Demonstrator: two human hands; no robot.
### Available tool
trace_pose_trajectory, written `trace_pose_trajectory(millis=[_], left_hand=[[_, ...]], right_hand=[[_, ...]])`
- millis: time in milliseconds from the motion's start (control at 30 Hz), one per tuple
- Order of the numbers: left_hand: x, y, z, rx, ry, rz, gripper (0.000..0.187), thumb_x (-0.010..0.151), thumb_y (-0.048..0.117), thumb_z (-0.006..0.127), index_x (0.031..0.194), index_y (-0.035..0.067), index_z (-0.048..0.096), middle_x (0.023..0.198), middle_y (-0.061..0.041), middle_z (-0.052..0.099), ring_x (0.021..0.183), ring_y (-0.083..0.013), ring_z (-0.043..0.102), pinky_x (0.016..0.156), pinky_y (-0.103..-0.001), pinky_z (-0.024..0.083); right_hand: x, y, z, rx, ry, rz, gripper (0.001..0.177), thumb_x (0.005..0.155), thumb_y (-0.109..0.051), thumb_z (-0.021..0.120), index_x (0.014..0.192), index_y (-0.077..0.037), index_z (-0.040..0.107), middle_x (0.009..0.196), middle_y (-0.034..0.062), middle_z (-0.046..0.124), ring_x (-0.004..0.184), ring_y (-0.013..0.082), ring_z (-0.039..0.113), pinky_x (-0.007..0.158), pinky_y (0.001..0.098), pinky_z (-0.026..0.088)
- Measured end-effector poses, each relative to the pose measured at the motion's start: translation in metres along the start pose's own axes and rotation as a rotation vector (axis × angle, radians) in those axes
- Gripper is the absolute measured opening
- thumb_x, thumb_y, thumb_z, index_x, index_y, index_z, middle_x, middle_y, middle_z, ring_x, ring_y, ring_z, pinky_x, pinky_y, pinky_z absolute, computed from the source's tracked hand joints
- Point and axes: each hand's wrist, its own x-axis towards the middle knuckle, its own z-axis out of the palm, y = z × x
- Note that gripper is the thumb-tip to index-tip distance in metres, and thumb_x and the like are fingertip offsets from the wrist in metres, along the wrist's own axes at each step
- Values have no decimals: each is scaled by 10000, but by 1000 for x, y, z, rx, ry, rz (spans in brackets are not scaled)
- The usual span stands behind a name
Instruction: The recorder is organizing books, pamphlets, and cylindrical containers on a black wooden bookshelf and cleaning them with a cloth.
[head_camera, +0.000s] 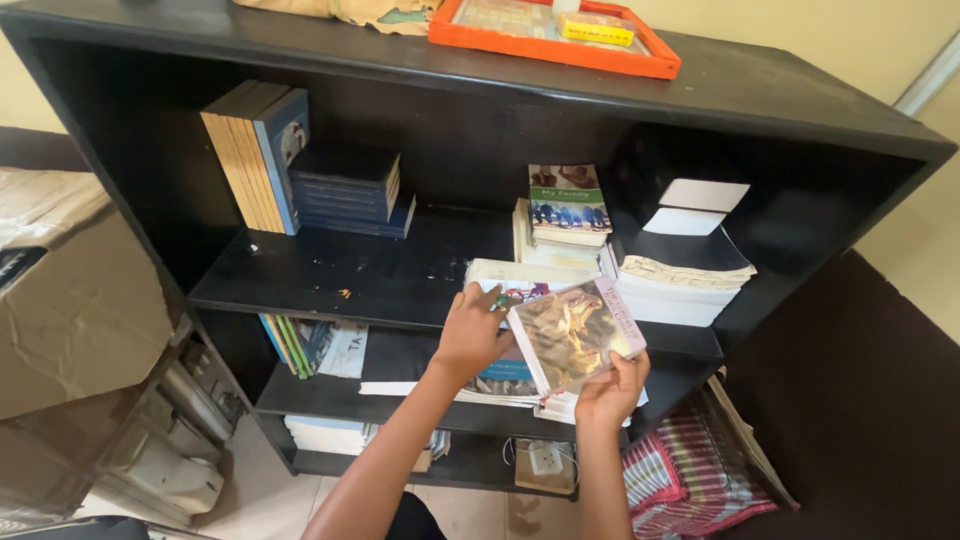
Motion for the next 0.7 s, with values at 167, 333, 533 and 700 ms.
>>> trace_pose_trajectory(millis=[167,333,533,700], left_hand=[[9,-13,29,253,-120,-7,543,737,178,709,1278,123,722,1309,-147,635,1194,-353,482,981,-451,392],[21,-8,18,180,-31,-8,447,852,240,697,1263,64,711,1265,-181,651,1152,-372,500,952,-480,391],[3,-9,20,-544,54,-362,327,1101,352,579,1216,98,748,1092,-115,755,1031,-254,729,876,-364,573],[-5,33,-25,-1198,-388,-729,509,1004,438,517,1381,117,637,1184,-60,703,1022,-164,666,815,-333,553]], right_hand=[[0,-2,-1,-8,-30,12,490,835,-47,605,1321,-44,539,1286,93,621,1211,234,591,1084,393,452],[-3,-4,0,-27,-37,19,521,842,-56,596,1358,-25,531,1320,96,611,1238,230,577,1111,392,435],[-9,-14,15,-78,-76,3,587,817,-82,591,1396,-29,507,1340,96,586,1242,240,575,1088,403,442],[-9,-13,13,-148,-77,-33,569,852,-118,554,1406,4,505,1318,131,578,1199,248,589,1042,364,471]])
